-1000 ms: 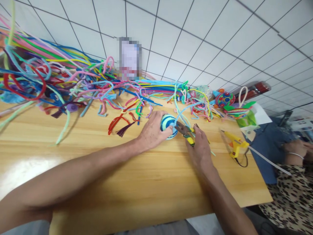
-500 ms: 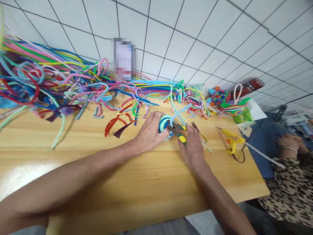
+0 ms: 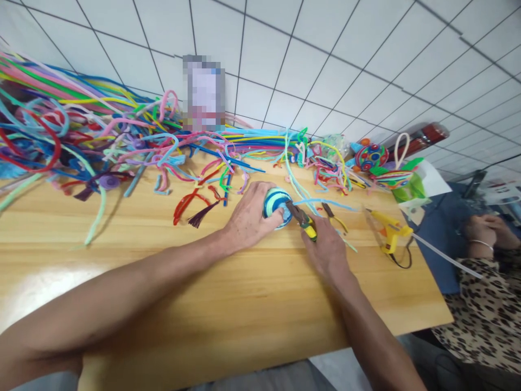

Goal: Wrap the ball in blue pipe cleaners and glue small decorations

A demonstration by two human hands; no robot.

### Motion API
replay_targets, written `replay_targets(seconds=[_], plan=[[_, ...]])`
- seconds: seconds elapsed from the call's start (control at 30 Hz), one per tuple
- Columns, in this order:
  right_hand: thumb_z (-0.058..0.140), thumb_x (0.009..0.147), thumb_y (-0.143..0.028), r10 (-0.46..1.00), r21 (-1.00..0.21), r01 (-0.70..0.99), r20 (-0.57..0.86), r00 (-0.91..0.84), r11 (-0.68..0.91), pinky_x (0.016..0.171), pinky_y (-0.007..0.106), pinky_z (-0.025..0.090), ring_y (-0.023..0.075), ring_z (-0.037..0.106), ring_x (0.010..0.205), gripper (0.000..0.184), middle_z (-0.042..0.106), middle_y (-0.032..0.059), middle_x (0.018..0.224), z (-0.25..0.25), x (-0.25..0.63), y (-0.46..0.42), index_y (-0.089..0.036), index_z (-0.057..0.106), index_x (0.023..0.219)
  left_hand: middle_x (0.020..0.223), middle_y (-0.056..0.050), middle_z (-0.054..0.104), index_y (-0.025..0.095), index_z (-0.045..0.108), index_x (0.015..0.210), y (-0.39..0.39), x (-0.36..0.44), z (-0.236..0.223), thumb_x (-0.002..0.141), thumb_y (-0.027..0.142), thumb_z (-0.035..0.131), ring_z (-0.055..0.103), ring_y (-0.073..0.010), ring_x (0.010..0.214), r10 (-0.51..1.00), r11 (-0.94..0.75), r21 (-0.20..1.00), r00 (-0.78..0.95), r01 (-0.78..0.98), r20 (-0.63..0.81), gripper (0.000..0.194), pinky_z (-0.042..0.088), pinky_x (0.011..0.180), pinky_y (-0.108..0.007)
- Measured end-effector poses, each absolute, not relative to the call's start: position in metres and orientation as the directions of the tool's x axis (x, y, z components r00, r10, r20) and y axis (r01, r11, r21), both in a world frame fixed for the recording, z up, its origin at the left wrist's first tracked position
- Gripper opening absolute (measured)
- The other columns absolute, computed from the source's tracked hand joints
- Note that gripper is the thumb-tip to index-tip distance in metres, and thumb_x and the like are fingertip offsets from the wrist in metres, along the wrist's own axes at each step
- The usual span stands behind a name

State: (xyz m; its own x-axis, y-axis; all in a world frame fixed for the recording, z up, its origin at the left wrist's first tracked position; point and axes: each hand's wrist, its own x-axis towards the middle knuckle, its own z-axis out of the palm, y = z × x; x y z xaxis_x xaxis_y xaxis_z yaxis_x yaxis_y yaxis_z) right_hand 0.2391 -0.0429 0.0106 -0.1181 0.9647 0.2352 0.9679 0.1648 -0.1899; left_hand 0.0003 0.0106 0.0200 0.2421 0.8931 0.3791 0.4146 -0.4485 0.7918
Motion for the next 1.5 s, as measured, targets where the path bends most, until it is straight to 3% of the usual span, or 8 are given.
replay_targets(seconds=[0.17, 0.5, 0.8, 1.0, 1.23, 1.5], plan=[[0.052, 0.096, -0.032, 0.961, -0.211, 0.961, 0.248, -0.123, 0.177, 0.092, 0.048, 0.057, 0.0345, 0.067, 0.111, 0.040, 0.069, 0.0154, 0.116, 0.012, 0.238, -0.043, -0.019, 0.059, 0.133, 0.126, -0.013, 0.063, 0.020, 0.052, 0.125, 0.010, 0.002, 0.020, 0.093, 0.034, 0.059, 0.056, -0.0286, 0.126, 0.895, -0.447, 0.789, 0.227, 0.421, 0.385, 0.035, 0.045, 0.115, -0.048], [0.056, 0.092, -0.027, 0.942, -0.135, 0.977, 0.314, -0.115, 0.164, 0.083, 0.047, 0.060, 0.0347, 0.066, 0.110, 0.051, 0.061, 0.0181, 0.125, 0.018, 0.229, -0.045, -0.017, 0.051, 0.141, 0.124, -0.013, 0.064, 0.019, 0.053, 0.123, 0.009, 0.005, 0.019, 0.092, 0.031, 0.061, 0.058, -0.0279, 0.123, 0.891, -0.453, 0.787, 0.180, 0.419, 0.417, 0.034, 0.048, 0.110, -0.046], [0.056, 0.091, -0.026, 0.917, -0.066, 0.978, 0.366, -0.160, 0.197, 0.092, 0.053, 0.058, 0.0379, 0.062, 0.114, 0.055, 0.060, 0.0211, 0.126, 0.020, 0.226, -0.045, -0.013, 0.046, 0.144, 0.118, -0.010, 0.064, 0.020, 0.054, 0.117, 0.007, 0.009, 0.024, 0.087, 0.027, 0.063, 0.059, -0.0259, 0.115, 0.911, -0.410, 0.810, 0.138, 0.419, 0.390, 0.032, 0.051, 0.105, -0.045], [0.056, 0.090, -0.026, 0.928, -0.035, 0.986, 0.345, -0.142, 0.164, 0.093, 0.052, 0.058, 0.0375, 0.061, 0.115, 0.057, 0.059, 0.0206, 0.127, 0.020, 0.225, -0.045, -0.014, 0.044, 0.144, 0.126, -0.013, 0.062, 0.019, 0.050, 0.125, 0.007, 0.005, 0.020, 0.092, 0.030, 0.059, 0.056, -0.0285, 0.126, 0.875, -0.483, 0.758, 0.224, 0.439, 0.429, 0.036, 0.048, 0.112, -0.048], [0.060, 0.084, -0.025, 0.942, -0.030, 0.994, 0.325, -0.087, 0.102, 0.096, 0.056, 0.056, 0.0402, 0.055, 0.123, 0.067, 0.055, 0.0215, 0.132, 0.017, 0.225, -0.048, -0.014, 0.039, 0.148, 0.128, -0.015, 0.060, 0.018, 0.048, 0.128, 0.008, 0.002, 0.023, 0.083, 0.024, 0.063, 0.056, -0.0299, 0.128, 0.859, -0.512, 0.732, 0.282, 0.450, 0.428, 0.047, 0.048, 0.112, -0.050], [0.060, 0.086, -0.025, 0.936, -0.050, 0.993, 0.342, -0.082, 0.105, 0.105, 0.056, 0.051, 0.0388, 0.049, 0.128, 0.073, 0.052, 0.0223, 0.136, 0.013, 0.227, -0.044, -0.012, 0.034, 0.153, 0.135, -0.019, 0.056, 0.016, 0.044, 0.134, 0.007, 0.000, 0.026, 0.090, 0.029, 0.059, 0.052, -0.0320, 0.133, 0.830, -0.553, 0.713, 0.362, 0.432, 0.425, 0.048, 0.042, 0.118, -0.054]])
